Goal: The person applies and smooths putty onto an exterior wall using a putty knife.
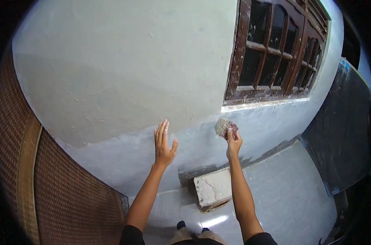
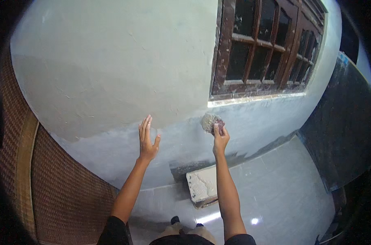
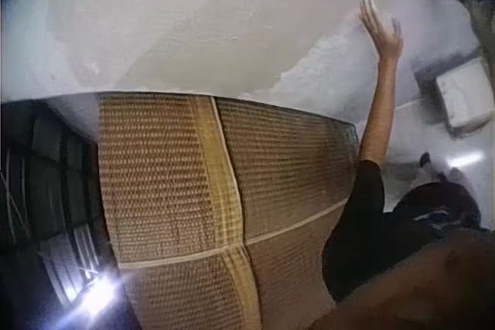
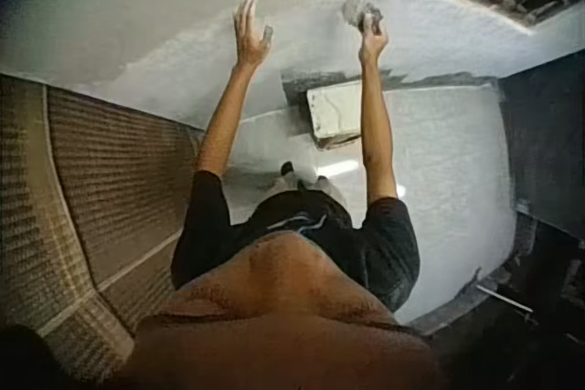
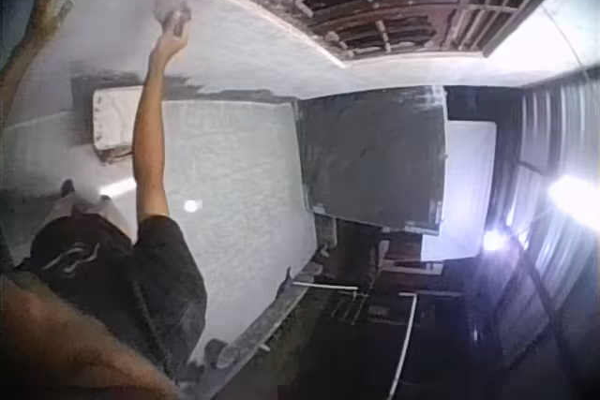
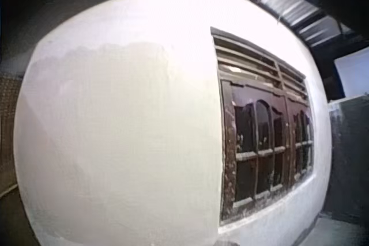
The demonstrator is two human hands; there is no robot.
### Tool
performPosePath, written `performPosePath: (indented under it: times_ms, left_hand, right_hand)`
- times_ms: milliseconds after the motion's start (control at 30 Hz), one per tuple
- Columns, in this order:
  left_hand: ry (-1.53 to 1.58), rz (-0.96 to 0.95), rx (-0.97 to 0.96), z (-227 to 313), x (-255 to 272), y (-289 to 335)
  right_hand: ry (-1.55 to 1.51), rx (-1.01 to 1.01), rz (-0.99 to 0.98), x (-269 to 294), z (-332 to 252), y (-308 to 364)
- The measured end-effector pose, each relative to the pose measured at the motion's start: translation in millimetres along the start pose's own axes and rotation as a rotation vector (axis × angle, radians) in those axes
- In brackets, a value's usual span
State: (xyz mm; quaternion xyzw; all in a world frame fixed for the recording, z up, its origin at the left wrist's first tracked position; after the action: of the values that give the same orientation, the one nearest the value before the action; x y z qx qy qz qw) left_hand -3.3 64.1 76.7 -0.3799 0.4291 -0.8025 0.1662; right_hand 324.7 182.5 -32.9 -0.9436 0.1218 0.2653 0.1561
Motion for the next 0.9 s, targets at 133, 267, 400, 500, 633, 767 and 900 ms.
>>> performPosePath:
  times_ms: [133, 267, 400, 500, 633, 767, 900]
  left_hand:
    - [0.024, -0.103, 0.082, 10.1, -49.3, 55.4]
    - [0.039, -0.184, 0.160, 11.7, -113.7, 114.4]
    - [0.118, -0.271, 0.313, 11.8, -174.5, 197.9]
    - [0.145, -0.329, 0.409, 10.6, -216.8, 272.3]
    - [0.193, -0.362, 0.557, 1.8, -252.8, 366.0]
    - [0.233, -0.359, 0.694, -6.0, -272.7, 444.3]
    - [0.232, -0.390, 0.781, -7.6, -293.1, 501.0]
  right_hand:
    - [0.311, -0.173, 0.055, 111.2, 84.4, 53.5]
    - [0.477, -0.314, -0.011, 195.7, 156.9, 94.5]
    - [0.838, -0.356, -0.009, 282.4, 222.3, 143.2]
    - [0.972, -0.358, -0.055, 332.8, 255.5, 175.4]
    - [1.162, -0.294, -0.188, 335.5, 274.9, 217.2]
    - [1.458, -0.451, -0.433, 342.7, 299.7, 253.4]
    - [1.448, -0.180, -0.682, 325.0, 297.7, 278.3]
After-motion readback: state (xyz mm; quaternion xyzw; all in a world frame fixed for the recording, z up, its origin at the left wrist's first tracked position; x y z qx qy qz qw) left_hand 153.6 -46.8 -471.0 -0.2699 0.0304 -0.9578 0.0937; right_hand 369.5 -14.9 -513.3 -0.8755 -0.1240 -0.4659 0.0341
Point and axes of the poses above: each hand's wrist, its own y-axis away from the middle knuckle, its own x-axis out of the back of the hand, z = x × y, the point moved 10 cm from there along -y, towards the middle knuckle, and after that the axes turned 7 degrees about -x, right-handed, at the moved point
